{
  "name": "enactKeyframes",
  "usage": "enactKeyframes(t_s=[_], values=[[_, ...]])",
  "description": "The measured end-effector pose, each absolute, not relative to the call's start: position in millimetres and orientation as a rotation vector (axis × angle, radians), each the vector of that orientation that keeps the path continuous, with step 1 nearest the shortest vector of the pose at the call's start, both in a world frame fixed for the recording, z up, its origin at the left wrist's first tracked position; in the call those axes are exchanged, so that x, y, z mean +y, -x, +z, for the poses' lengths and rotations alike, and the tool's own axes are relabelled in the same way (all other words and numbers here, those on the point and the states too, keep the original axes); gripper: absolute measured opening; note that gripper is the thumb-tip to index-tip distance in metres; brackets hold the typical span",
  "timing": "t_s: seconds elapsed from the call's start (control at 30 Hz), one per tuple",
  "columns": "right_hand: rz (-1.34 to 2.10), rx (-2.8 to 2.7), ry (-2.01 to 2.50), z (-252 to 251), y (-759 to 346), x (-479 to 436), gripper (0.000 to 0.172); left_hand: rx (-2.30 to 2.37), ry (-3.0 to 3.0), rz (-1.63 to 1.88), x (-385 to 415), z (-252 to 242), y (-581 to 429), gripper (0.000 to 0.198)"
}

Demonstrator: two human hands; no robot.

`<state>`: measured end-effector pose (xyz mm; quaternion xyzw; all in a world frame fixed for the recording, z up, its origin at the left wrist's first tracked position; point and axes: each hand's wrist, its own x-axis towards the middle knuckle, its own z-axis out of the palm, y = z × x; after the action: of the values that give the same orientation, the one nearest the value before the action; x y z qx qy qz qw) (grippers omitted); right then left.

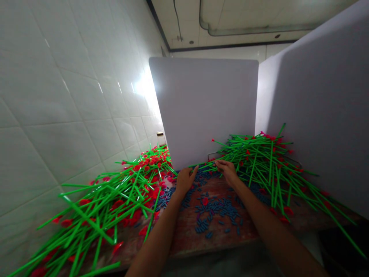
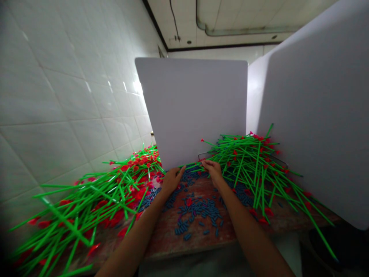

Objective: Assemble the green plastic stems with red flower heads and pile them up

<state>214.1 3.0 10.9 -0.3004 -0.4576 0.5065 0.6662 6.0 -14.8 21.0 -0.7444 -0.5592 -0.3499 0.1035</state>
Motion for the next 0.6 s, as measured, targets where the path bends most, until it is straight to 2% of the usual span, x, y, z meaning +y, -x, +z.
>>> enactKeyframes(t_s=[0.37, 0.6], values=[[0.893, -1.279, 0.691, 9, -214, 5, 0.031, -1.681, 2.154, -0.908, -20, 25, -5, 0.06], [0.648, -1.434, 0.743, 0, -212, 5, 0.019, -1.657, 2.084, -0.745, -22, 31, -2, 0.059]])
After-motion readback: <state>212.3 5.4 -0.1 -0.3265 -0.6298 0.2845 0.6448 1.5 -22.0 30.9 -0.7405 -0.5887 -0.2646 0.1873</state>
